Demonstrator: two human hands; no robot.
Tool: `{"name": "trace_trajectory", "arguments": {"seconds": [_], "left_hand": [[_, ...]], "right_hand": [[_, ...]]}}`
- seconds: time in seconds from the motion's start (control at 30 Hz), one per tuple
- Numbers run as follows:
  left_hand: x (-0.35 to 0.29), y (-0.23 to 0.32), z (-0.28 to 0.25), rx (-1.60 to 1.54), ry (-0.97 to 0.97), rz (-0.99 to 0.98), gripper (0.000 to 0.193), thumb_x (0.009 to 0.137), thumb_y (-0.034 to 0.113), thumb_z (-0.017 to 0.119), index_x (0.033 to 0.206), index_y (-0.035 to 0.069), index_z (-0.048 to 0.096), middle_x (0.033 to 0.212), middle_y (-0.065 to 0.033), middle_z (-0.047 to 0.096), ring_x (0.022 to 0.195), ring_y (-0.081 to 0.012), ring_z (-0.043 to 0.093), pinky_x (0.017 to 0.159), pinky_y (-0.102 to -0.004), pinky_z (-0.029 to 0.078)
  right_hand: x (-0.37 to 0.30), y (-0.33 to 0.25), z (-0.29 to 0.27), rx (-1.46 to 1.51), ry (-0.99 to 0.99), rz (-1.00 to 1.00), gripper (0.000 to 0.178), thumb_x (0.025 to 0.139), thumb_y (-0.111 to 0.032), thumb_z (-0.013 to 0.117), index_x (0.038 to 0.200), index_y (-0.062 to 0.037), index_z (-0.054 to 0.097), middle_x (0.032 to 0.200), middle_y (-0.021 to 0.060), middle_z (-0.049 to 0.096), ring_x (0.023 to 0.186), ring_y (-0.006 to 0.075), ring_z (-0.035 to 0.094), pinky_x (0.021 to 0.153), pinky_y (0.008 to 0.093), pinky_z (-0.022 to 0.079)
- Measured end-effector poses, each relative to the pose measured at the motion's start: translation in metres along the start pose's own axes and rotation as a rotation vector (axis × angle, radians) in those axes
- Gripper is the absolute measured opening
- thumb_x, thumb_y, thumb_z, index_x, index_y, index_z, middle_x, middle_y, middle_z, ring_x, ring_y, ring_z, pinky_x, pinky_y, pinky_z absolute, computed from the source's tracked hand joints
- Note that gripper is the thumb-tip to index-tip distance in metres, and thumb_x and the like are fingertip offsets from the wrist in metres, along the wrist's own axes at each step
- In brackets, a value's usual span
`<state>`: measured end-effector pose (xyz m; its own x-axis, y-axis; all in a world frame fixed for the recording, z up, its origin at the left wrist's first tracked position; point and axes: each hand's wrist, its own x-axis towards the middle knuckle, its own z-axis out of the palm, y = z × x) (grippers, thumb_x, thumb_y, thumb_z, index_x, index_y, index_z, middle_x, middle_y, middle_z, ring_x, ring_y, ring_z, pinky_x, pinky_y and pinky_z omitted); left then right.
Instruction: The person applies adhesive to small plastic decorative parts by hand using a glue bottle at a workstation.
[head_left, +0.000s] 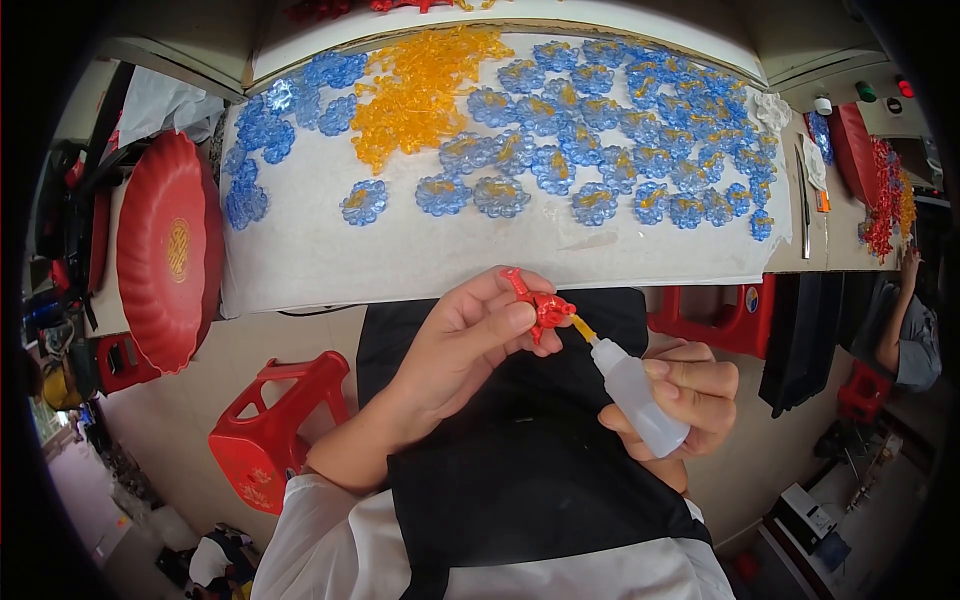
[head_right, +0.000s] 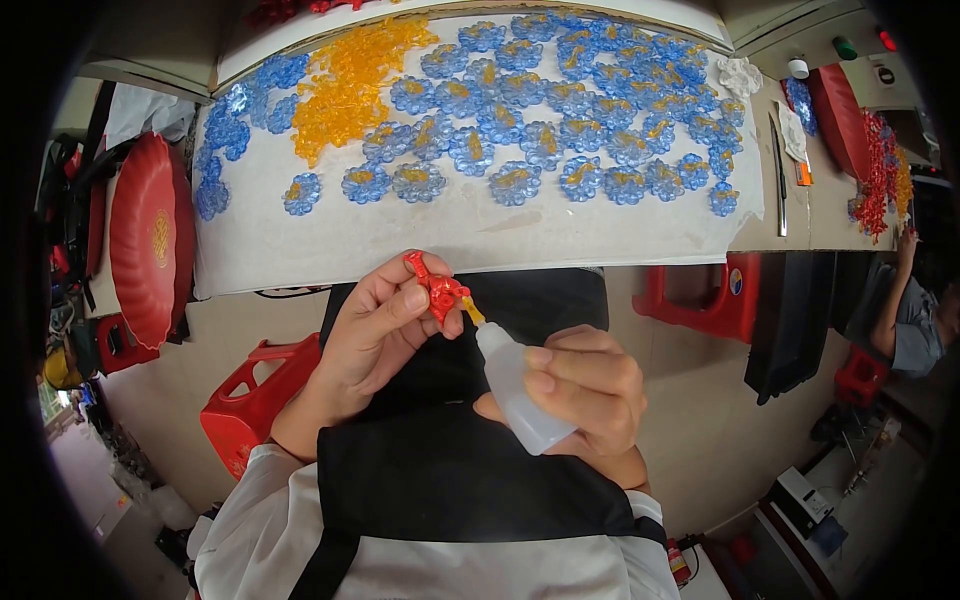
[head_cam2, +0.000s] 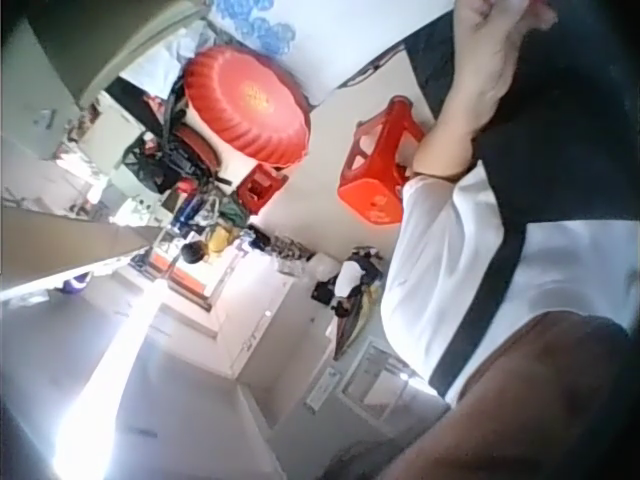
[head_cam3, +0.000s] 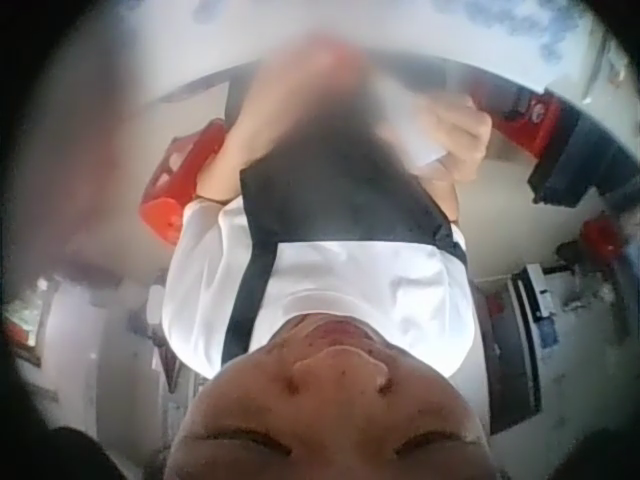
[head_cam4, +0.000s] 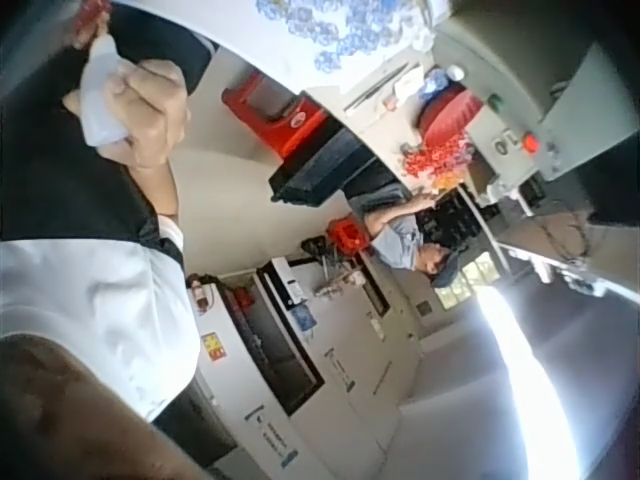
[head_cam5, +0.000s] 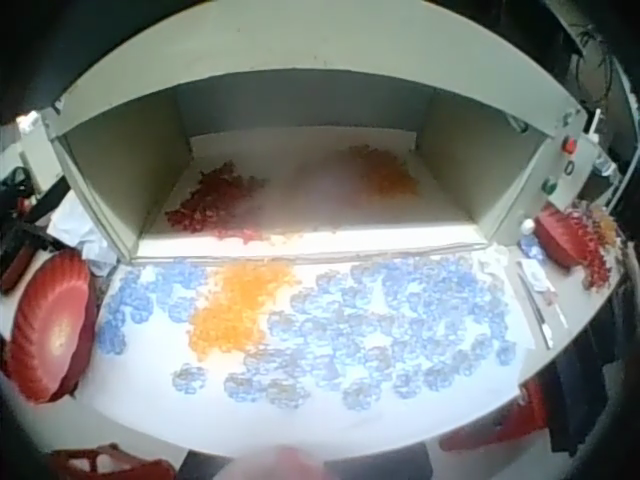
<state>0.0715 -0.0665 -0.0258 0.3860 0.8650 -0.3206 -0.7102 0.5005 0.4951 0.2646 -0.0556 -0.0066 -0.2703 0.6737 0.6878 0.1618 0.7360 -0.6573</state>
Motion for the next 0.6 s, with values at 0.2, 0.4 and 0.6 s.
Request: {"name": "trace_trajectory", "arguments": {"seconds": [0.2,0.4,0.6], "left_hand": [[0.0005,0.0010,0.0009,0.015,0.023,0.008,0.024,0.090,0.013,0.052,0.110,0.003,0.052,0.100,-0.0095,0.059,0.084,-0.0153,0.059,0.075,-0.0272,0.047],[-0.0022,0.0001,0.0018,0.016,0.028,0.007,0.023,0.089,0.013,0.052,0.110,0.003,0.052,0.100,-0.0092,0.059,0.082,-0.0150,0.059,0.075,-0.0272,0.047],[-0.0011,-0.0018,0.0005,0.020,0.022,0.005,0.023,0.089,0.013,0.052,0.110,0.003,0.052,0.100,-0.0092,0.059,0.082,-0.0150,0.059,0.075,-0.0271,0.046]], "right_hand": [[-0.0006,-0.0062,-0.0054,0.064,0.009,0.078,0.058,0.052,-0.012,0.086,0.099,-0.0075,0.052,0.092,0.0084,0.051,0.067,0.0207,0.055,0.054,0.0290,0.049],[-0.0021,-0.0074,-0.0026,0.046,0.006,0.081,0.059,0.052,-0.012,0.086,0.101,-0.0084,0.052,0.092,0.0079,0.051,0.066,0.0204,0.055,0.054,0.0284,0.049],[-0.0039,-0.0081,-0.0039,0.017,-0.010,0.096,0.059,0.052,-0.013,0.086,0.100,-0.0081,0.052,0.093,0.0081,0.051,0.065,0.0206,0.056,0.054,0.0283,0.049]]}}
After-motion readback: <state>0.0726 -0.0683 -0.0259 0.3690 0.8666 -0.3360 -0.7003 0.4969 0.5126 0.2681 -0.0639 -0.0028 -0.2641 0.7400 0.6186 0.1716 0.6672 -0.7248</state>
